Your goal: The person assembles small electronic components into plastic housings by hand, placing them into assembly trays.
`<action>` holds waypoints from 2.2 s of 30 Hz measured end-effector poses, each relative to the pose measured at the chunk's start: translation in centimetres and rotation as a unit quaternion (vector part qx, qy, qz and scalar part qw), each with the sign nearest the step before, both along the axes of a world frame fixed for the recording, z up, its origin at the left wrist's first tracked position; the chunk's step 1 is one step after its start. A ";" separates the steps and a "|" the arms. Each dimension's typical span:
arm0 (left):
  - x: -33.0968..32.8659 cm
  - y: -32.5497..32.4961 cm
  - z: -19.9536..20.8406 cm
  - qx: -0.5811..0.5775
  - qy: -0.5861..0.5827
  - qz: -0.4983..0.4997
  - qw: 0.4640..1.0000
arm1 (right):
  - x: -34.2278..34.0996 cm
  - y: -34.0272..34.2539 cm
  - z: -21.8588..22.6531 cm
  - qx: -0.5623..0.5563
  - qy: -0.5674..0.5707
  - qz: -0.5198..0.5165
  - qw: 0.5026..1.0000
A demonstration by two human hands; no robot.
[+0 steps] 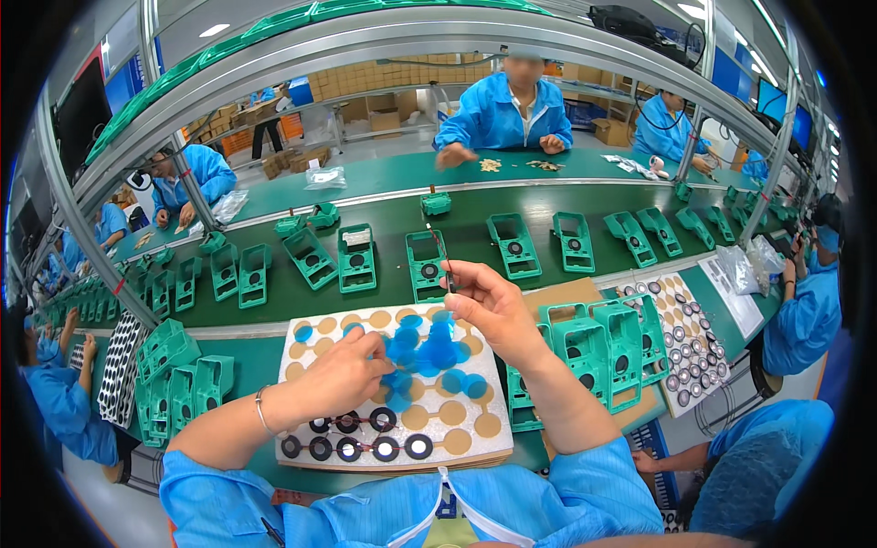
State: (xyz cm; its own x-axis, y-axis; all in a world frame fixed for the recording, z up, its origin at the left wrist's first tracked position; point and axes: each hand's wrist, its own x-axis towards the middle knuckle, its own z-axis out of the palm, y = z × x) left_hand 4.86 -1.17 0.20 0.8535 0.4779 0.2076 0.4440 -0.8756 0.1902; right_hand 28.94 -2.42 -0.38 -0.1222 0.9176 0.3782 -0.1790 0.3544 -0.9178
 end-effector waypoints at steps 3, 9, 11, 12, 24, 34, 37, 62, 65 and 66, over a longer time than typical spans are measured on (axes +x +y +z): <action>-0.6 0.3 1.1 -0.001 -0.045 0.012 0.999 | 0.0 0.2 -0.1 0.007 0.002 0.002 1.000; -1.3 9.7 1.4 -0.161 -0.257 0.222 0.927 | 0.0 0.4 -0.3 0.017 0.031 -0.035 0.999; -1.2 15.0 -0.5 -0.147 -0.265 0.290 0.908 | 0.2 0.8 -0.7 0.026 0.040 -0.021 0.999; -1.7 17.5 -1.8 -0.150 -0.259 0.324 0.898 | -0.1 0.9 -0.7 0.032 0.040 -0.018 0.999; 0.1 27.3 -10.8 -0.375 -0.083 0.487 0.784 | 0.2 1.1 -1.3 0.137 -0.041 -0.184 0.972; 0.5 18.9 -3.1 -0.566 -0.333 0.327 0.680 | 0.2 0.8 -1.0 0.164 -0.136 -0.266 0.940; -0.5 12.4 -0.7 -0.591 -0.310 0.204 0.716 | -0.7 0.8 -0.7 0.278 -0.224 -0.302 0.884; 3.5 1.2 -0.7 -0.580 -0.403 0.045 0.706 | -2.5 -0.1 -0.9 0.344 -0.375 -0.265 0.819; 3.3 1.4 -1.3 -0.575 -0.410 0.029 0.708 | -2.7 -0.1 -0.9 0.358 -0.387 -0.266 0.807; 3.3 1.3 -1.5 -0.574 -0.411 0.029 0.707 | -2.6 0.0 -1.0 0.353 -0.384 -0.262 0.812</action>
State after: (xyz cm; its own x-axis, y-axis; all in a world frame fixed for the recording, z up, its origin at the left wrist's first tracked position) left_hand 8.14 0.17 -1.29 0.6424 0.7633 0.0689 -0.2015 0.0815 0.9761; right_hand 26.34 -2.44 -1.39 -0.2327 0.5074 0.8297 0.6954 0.6832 -0.2228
